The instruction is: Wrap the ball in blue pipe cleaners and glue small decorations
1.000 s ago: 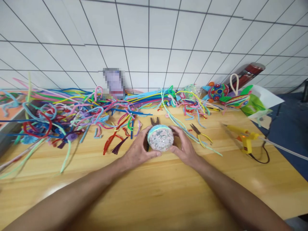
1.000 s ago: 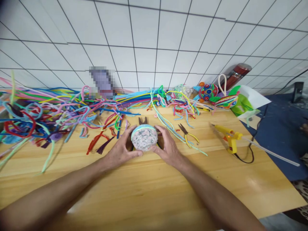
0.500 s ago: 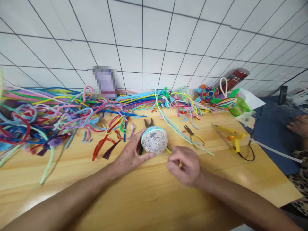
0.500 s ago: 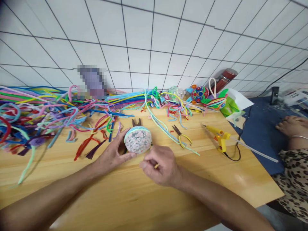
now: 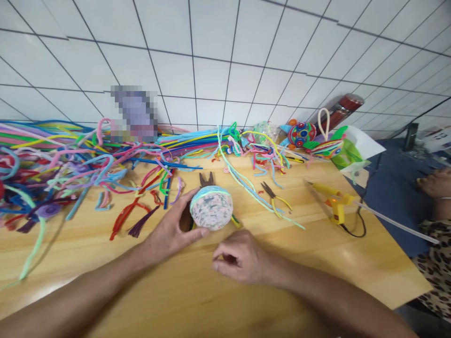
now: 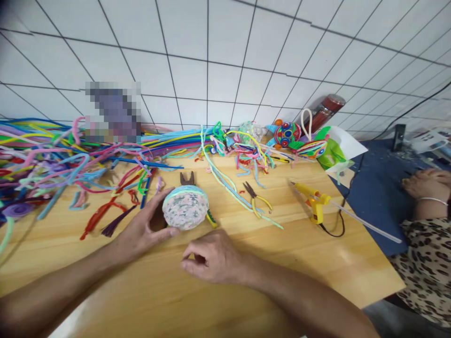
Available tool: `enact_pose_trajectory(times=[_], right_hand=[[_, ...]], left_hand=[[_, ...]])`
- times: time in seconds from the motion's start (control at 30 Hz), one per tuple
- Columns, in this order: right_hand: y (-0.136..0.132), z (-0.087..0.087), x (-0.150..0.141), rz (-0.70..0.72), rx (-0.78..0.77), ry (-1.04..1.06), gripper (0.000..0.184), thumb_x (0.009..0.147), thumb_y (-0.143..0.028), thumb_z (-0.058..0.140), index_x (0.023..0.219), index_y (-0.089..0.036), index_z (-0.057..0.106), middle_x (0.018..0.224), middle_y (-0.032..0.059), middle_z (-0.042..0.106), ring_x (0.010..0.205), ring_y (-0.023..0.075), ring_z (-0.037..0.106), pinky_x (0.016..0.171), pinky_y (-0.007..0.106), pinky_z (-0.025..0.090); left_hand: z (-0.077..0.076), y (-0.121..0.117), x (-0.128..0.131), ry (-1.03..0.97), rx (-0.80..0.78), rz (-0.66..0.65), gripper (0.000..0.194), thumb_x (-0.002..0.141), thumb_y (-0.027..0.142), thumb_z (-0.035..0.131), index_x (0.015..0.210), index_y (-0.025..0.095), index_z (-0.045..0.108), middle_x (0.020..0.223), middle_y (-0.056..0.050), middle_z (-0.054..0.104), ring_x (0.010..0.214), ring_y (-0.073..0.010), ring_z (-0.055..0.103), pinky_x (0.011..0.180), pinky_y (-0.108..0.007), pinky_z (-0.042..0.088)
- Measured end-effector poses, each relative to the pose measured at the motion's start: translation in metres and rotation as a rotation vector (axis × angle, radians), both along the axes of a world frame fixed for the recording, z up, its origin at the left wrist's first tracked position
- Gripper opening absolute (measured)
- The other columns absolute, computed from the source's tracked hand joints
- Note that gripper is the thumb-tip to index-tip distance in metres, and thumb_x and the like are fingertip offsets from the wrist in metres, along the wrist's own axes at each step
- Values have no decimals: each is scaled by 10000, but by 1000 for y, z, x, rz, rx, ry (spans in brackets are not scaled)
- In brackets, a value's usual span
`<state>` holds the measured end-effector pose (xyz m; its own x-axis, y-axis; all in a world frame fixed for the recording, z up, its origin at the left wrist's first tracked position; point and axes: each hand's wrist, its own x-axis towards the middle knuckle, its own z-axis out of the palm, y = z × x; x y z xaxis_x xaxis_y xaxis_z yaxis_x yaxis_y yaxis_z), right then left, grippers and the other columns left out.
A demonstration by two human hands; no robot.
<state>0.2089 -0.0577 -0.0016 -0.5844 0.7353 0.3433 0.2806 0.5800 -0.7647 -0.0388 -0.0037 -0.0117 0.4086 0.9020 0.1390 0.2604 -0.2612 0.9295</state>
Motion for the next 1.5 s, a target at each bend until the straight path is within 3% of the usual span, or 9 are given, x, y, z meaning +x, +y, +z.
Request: enact_pose_trajectory(times=[0.2, 0.33, 0.47, 0.57, 0.7, 1.0, 1.13, 1.27, 1.5], right_hand=[[-10, 3, 2, 109, 52, 94, 371, 1035, -527, 605, 870, -209, 702, 519, -75, 564, 453, 83, 528, 528, 223, 396], [-11, -1, -1, 102, 82, -102, 318, 1061, -423, 575, 854, -222, 710, 598, -46, 651, 521, 111, 601, 530, 249, 394], [-8, 7, 0, 94, 166, -36, 318, 1062, -402, 585, 814, -231, 687, 594, -56, 657, 499, 104, 586, 533, 255, 416], [6, 30, 17, -46, 236, 5, 245, 1061, -324, 587, 856, -235, 688, 674, -36, 711, 549, 111, 623, 609, 265, 465], [51, 49, 59, -497, 243, -229, 133, 1025, -303, 620, 969, -236, 721, 750, -7, 728, 611, 147, 639, 611, 281, 467], [143, 13, 105, -668, 159, -592, 148, 925, -216, 543, 927, -226, 691, 1098, 130, 729, 1133, 301, 639, 1032, 457, 485], [150, 11, 109, -706, 136, -526, 127, 896, -261, 568, 771, -242, 584, 939, 105, 690, 1010, 286, 630, 953, 430, 492], [149, 20, 117, -787, 99, -386, 221, 997, -375, 468, 863, -240, 580, 847, 46, 667, 757, 203, 594, 731, 337, 487], [151, 36, 121, -930, -238, 369, 278, 851, -442, 686, 770, -244, 508, 517, -80, 456, 447, 98, 328, 435, 227, 228]], left_hand=[[4, 0, -2, 34, 28, -17, 936, 866, 467, 826, 1630, 288, 315, 1676, -146, 394, 1544, -369, 402, 1311, -553, 301], [9, -1, -1, 81, 40, 5, 885, 892, 473, 793, 1619, 277, 329, 1653, -150, 429, 1524, -370, 433, 1297, -580, 319], [12, -1, -2, 107, 51, 8, 894, 889, 520, 778, 1623, 257, 341, 1664, -161, 419, 1561, -397, 365, 1312, -615, 253], [12, -2, -3, 58, 34, 3, 855, 907, 569, 739, 1610, 257, 366, 1676, -157, 402, 1575, -402, 334, 1325, -618, 201], [13, -3, -3, 3, 2, 3, 802, 939, 584, 692, 1602, 281, 357, 1711, -132, 339, 1619, -383, 235, 1339, -617, 141], [17, -1, 0, 20, 32, 38, 723, 949, 528, 700, 1551, 255, 407, 1629, -149, 449, 1539, -355, 406, 1301, -554, 323], [18, -1, -1, 14, 40, 34, 716, 949, 519, 703, 1552, 267, 412, 1629, -141, 454, 1541, -355, 405, 1291, -548, 346], [16, -1, -2, 18, 24, 36, 706, 957, 501, 700, 1556, 273, 405, 1638, -135, 441, 1539, -347, 407, 1292, -546, 343], [15, -1, -1, -7, -6, 38, 705, 952, 524, 694, 1545, 263, 417, 1633, -138, 448, 1519, -347, 434, 1300, -547, 324]])
